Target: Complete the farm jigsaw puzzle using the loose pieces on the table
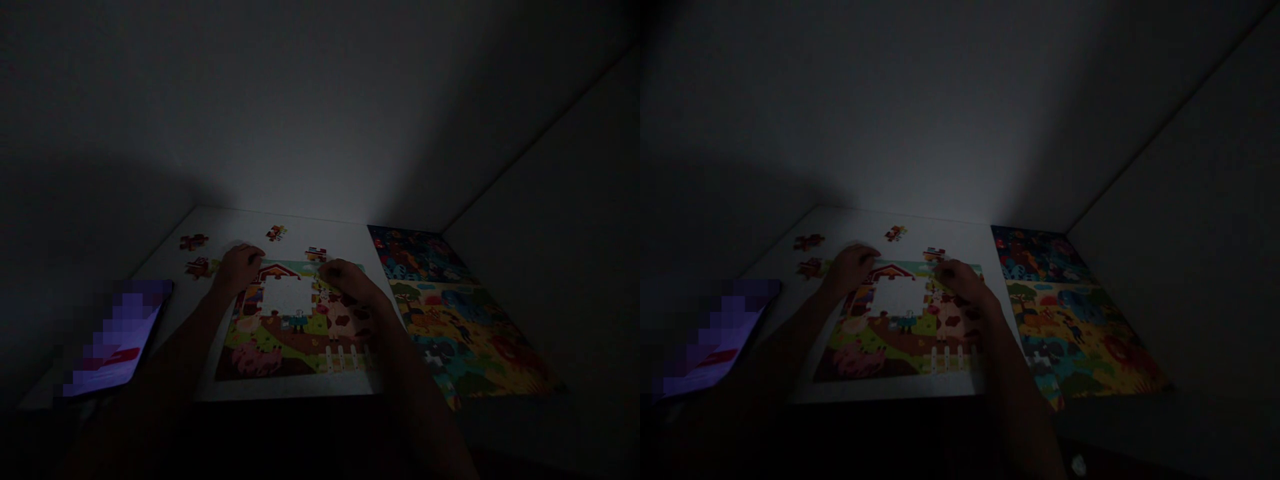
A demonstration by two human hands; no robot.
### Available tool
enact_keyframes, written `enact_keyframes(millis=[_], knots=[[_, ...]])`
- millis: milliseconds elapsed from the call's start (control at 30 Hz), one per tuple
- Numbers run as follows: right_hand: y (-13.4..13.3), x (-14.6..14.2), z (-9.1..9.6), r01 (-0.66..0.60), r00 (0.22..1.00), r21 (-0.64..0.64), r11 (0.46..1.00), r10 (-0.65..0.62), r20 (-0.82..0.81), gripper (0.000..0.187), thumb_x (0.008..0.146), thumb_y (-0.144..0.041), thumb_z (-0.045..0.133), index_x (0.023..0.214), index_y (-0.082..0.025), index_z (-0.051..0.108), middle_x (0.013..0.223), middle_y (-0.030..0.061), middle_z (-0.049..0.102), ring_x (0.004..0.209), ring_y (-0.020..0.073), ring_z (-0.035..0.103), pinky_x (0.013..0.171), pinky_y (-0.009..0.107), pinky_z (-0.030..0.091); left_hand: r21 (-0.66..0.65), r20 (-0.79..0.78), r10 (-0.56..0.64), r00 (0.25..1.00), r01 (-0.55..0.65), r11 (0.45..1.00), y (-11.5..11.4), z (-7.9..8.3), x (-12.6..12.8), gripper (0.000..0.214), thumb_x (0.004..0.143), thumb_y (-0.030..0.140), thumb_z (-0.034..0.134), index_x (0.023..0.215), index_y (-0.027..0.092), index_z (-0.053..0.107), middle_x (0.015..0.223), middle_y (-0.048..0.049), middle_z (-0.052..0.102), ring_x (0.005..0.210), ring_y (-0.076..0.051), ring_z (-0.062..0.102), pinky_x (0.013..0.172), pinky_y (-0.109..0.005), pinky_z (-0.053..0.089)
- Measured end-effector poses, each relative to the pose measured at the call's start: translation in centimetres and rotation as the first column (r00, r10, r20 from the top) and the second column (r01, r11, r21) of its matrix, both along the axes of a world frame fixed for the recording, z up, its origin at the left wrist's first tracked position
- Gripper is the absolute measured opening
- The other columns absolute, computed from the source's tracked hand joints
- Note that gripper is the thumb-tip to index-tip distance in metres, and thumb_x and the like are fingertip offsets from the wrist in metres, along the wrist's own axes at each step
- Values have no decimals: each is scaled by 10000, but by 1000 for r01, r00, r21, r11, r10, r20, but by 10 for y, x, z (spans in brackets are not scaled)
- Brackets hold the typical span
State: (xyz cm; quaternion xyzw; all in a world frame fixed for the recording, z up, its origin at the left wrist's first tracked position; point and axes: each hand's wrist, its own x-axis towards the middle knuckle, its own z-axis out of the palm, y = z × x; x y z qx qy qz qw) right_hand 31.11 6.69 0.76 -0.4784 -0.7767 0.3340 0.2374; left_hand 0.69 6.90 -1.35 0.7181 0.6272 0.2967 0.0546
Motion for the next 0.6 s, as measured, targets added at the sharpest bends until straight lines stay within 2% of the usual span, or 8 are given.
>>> enact_keyframes(millis=[100, 167, 300, 400, 600], knots=[[-1, 6, 2, 8, 1000, 37, 999, -8, 1, 265, 759, -224, 715, 1023, -203, 724, 1068, 58, 655, 947, 191, 625, 899, 325, 499, 1, 3, -4, 1000, 4, 1000, 0, 0, 0, 286, 795, 234, 448, 889, 210, 718, 983, -76, 725, 977, -250, 646, 970, -386, 492], [-1, 8, 4, -17, 1000, 12, 1000, 17, 13, 251, 738, -212, 729, 988, -197, 727, 1059, 61, 641, 926, 187, 623, 891, 327, 503, 3, 5, -13, 1000, 13, 1000, -1, 0, 0, 291, 802, 242, 445, 892, 201, 719, 981, -85, 723, 977, -253, 647, 968, -388, 491], [-3, 5, 4, -82, 997, -69, 994, 82, -7, 207, 794, -212, 653, 987, -182, 720, 1031, 60, 645, 829, 154, 618, 756, 281, 517, 8, 10, -15, 1000, 15, 1000, -1, 0, 0, 290, 795, 238, 450, 891, 190, 720, 968, -95, 716, 970, -258, 647, 955, -391, 495], [-3, -1, 1, -97, 995, -45, 994, 96, -22, 206, 811, -185, 607, 985, -176, 716, 1016, 59, 648, 778, 137, 601, 678, 244, 496, 12, 11, -12, 1000, 12, 1000, -1, 0, 0, 283, 791, 235, 456, 885, 196, 720, 966, -86, 716, 970, -255, 644, 960, -389, 490], [-7, -7, 7, -137, 988, 13, 990, 136, 70, 147, 819, -131, 589, 880, -172, 717, 921, 47, 651, 785, 145, 597, 718, 246, 467, 18, 10, -17, 1000, 17, 1000, -1, 0, 0, 300, 799, 234, 445, 894, 182, 726, 972, -92, 716, 969, -254, 648, 962, -380, 487]])
